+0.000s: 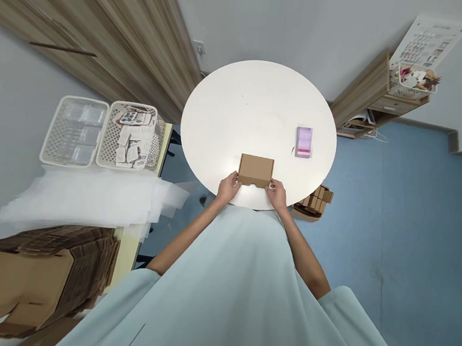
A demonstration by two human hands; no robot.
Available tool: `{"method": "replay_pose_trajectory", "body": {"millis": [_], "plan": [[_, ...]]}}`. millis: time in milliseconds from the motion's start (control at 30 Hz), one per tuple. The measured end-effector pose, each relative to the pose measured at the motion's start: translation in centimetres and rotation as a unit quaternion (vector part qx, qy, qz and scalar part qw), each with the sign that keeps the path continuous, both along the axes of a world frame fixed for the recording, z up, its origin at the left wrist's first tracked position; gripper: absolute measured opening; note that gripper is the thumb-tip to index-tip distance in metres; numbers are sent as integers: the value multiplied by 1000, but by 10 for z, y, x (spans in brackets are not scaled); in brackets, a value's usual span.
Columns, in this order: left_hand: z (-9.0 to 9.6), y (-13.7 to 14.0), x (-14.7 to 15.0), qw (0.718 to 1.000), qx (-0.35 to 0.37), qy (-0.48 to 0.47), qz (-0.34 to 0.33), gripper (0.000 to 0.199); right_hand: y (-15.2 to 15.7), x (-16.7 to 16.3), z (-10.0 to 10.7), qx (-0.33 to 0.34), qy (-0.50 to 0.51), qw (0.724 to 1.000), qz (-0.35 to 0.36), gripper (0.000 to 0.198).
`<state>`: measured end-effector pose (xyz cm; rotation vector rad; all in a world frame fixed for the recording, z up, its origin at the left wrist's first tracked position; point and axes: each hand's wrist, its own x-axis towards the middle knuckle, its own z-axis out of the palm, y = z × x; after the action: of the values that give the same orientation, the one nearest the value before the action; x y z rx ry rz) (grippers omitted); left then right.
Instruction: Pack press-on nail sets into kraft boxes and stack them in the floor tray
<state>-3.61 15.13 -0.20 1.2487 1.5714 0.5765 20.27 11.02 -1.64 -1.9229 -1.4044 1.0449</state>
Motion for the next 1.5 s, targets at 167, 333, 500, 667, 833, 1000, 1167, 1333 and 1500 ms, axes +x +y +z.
{"method": "replay_pose_trajectory", "body": {"millis": [167, 333, 500, 667, 833, 1000, 1167, 1333, 1500], "plan": [[15, -13, -5, 999, 40, -31, 6, 48, -6, 1, 20, 37, 104, 994, -14, 54], [45, -26, -16, 997, 77, -10, 7, 48, -13, 7, 65, 34, 93, 995, -29, 50], [47, -23, -22, 999, 42, -2, -15, 49, -12, 14, 75, -30, 75, 996, -50, 52], [30, -23, -27, 997, 24, -60, -35, 61, -10, 22, 60, -57, 125, 990, -35, 60], [25, -27, -32, 994, 8, -99, -51, 69, -12, 27, 54, -42, 146, 988, 11, 70], [19, -26, -30, 995, 23, -90, -37, 63, -9, 29, 44, -16, 146, 989, 6, 65], [12, -26, -26, 995, 33, -94, -31, 60, -4, 29, 35, -6, 144, 990, -4, 63], [11, -24, -23, 996, 19, -88, -14, 57, -5, 28, 36, -30, 136, 990, -8, 64], [14, -24, -17, 996, 9, -89, 12, 56, -6, 27, 35, -29, 153, 988, -27, 67]]}}
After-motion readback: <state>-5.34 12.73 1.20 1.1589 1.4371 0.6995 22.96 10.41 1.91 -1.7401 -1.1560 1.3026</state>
